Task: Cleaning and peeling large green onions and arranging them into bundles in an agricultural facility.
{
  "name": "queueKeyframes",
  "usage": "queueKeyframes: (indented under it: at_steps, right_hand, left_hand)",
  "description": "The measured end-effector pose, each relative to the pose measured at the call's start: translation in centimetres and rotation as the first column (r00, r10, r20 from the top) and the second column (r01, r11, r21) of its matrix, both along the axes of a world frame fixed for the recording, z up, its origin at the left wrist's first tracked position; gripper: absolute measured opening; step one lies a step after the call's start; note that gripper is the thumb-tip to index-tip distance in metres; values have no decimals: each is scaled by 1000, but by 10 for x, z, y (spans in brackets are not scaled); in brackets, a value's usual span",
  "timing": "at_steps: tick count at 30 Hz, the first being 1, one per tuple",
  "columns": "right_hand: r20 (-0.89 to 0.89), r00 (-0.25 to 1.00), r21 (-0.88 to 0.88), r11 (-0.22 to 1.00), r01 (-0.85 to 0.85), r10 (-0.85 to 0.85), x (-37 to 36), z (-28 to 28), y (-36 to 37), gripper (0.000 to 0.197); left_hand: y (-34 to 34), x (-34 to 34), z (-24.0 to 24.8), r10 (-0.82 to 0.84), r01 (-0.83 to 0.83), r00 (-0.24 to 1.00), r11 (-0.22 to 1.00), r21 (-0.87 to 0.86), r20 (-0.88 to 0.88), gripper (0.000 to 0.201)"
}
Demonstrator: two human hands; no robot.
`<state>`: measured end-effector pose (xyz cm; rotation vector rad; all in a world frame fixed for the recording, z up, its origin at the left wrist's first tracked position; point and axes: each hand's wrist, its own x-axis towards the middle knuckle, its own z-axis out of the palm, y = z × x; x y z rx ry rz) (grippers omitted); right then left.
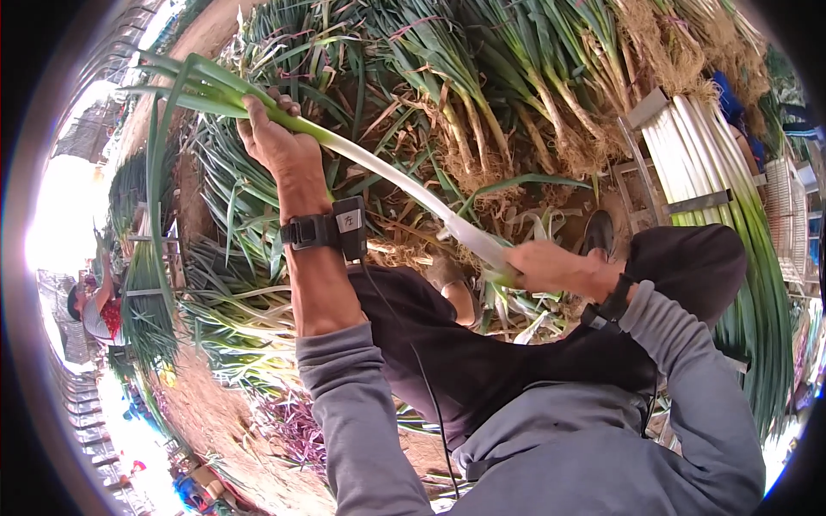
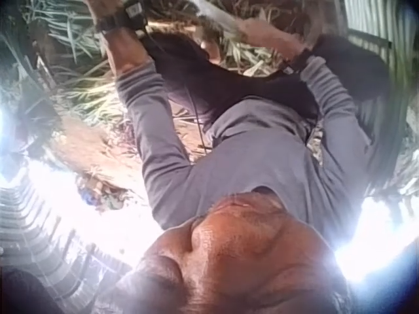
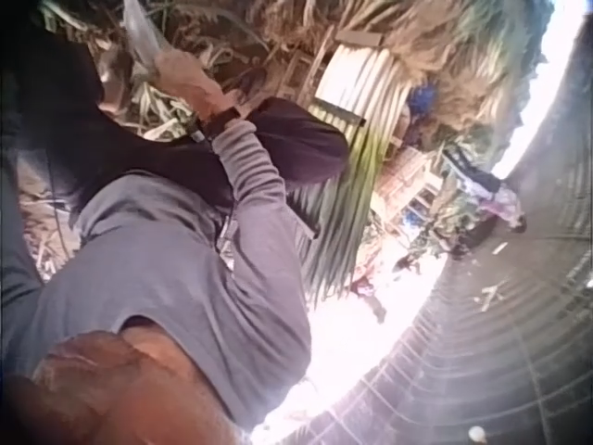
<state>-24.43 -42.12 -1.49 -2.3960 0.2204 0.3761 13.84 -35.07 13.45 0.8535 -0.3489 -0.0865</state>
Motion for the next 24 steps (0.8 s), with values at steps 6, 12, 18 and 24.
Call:
queueKeyframes:
  at_steps: [6, 12, 18, 24]
  right_hand:
    - [-254, 967, -71, 997, -41, 22, -12, -49, 12, 32]
    - [-563, 806, -143, 939, -313, 183, -69, -121, 1, 23]
    - [331, 889, 136, 949, 286, -316, -4, -8, -46, 49]
    - [235, 918, 476, 861, 179, -320, 64, 55, -17, 50]
  left_hand:
    - [1, -1, -11, -13, 14, 998, 1000, 12, -55, 18]
    - [21, 15, -6, 99, -100, 992, 995, -12, -75, 21]
    - [28, 18, -10, 114, -112, 992, 993, 40, -60, 30]
    - [57, 55, -39, 42, -48, 955, 999, -15, -295, 33]
